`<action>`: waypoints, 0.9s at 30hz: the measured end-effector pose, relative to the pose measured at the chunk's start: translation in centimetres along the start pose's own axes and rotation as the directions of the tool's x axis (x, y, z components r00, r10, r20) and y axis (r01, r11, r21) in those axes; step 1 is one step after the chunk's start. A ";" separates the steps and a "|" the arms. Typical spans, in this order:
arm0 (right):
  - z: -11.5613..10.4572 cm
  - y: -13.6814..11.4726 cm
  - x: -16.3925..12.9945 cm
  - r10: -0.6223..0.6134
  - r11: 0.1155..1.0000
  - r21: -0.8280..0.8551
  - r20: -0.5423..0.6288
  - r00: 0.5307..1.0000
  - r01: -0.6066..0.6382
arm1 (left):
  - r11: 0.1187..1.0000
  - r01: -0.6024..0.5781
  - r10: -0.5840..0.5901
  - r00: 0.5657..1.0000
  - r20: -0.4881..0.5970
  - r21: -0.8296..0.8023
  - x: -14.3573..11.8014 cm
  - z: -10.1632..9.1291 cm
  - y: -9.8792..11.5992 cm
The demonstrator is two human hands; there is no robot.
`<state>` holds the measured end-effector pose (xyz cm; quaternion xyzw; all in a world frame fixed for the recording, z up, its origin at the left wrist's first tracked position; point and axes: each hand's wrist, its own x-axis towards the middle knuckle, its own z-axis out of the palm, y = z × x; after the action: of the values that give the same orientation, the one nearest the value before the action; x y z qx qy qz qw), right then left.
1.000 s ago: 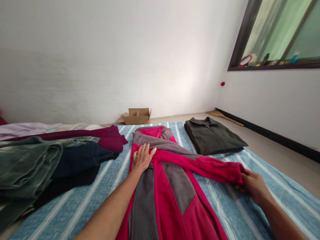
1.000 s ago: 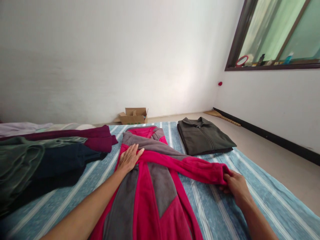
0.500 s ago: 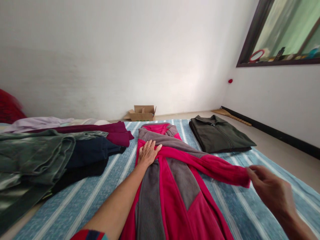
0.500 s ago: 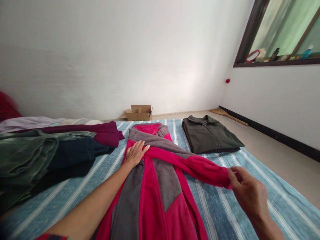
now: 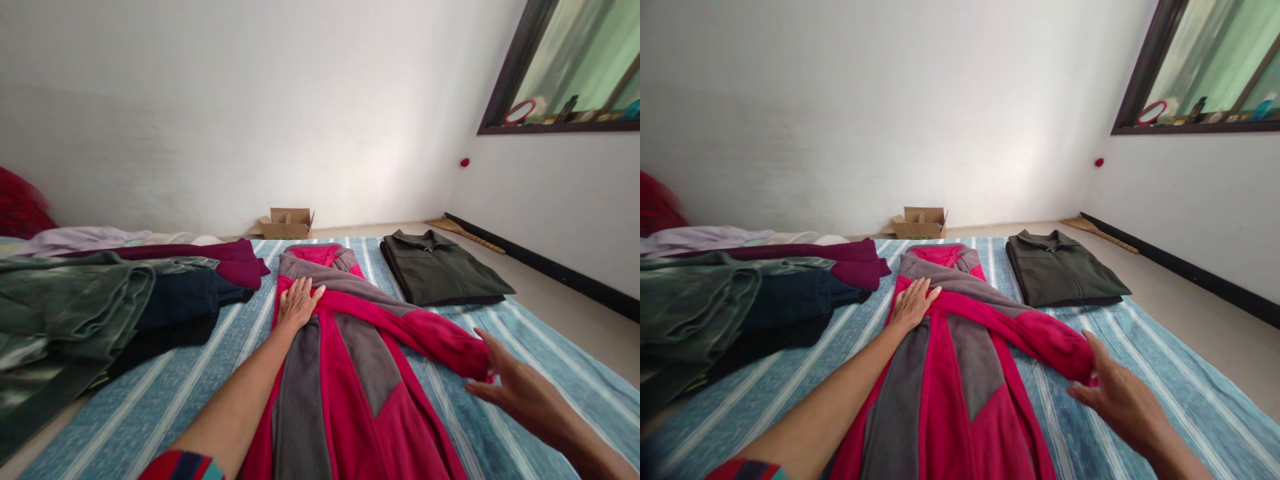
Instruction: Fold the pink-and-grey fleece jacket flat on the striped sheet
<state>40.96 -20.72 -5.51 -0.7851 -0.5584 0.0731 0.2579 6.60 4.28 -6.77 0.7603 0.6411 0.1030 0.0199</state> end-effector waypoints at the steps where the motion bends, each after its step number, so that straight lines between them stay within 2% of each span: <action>1: 0.3 0.3 0.0 -0.028 1.000 0.008 0.015 1.000 0.028 | 1.000 0.003 -0.003 1.000 0.001 0.000 -0.1 -0.1 0.0; 4: 1.2 0.2 0.3 -0.072 0.997 0.029 0.086 0.994 0.070 | 1.000 -0.004 0.004 1.000 -0.006 0.019 -0.2 -0.3 0.1; 7: 1.9 -0.3 0.8 -0.065 0.958 0.284 0.041 0.997 0.050 | 1.000 -0.014 0.014 1.000 -0.018 0.023 -0.2 -0.2 0.1; 9: 1.9 -0.4 1.3 0.047 0.826 0.564 -0.031 0.998 -0.021 | 1.000 -0.012 0.012 1.000 -0.023 0.008 0.0 -0.1 0.0; 11: 1.6 -0.3 1.8 0.245 0.599 0.793 -0.051 0.968 -0.110 | 1.000 -0.014 0.013 1.000 -0.026 -0.008 0.1 0.0 -0.1; 13: 1.4 -0.3 2.4 0.413 0.400 0.901 -0.013 0.911 -0.168 | 1.000 -0.018 0.018 0.999 -0.031 -0.018 0.3 0.2 -0.2; 15: 1.4 -0.3 2.9 0.506 0.303 0.931 0.023 0.862 -0.202 | 0.999 -0.024 0.023 0.999 -0.037 -0.029 0.4 0.4 -0.4; 18: 1.8 -0.3 3.2 0.542 0.270 0.934 0.052 0.839 -0.233 | 0.998 -0.038 0.036 0.998 -0.058 -0.047 0.6 0.8 -0.6; 23: 2.6 0.1 3.1 0.529 0.286 0.925 0.066 0.846 -0.251 | 0.987 -0.051 0.032 0.991 -0.126 -0.149 0.8 1.2 -0.8; 27: 3.0 0.4 3.1 0.538 0.260 0.932 0.077 0.839 -0.252 | 0.949 -0.085 0.010 0.971 -0.241 -0.304 0.8 0.1 -1.1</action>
<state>41.24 -17.05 -7.73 -0.6223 -0.1654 0.3300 0.6903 5.66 5.27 -6.98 0.7453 0.5957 0.2931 0.0611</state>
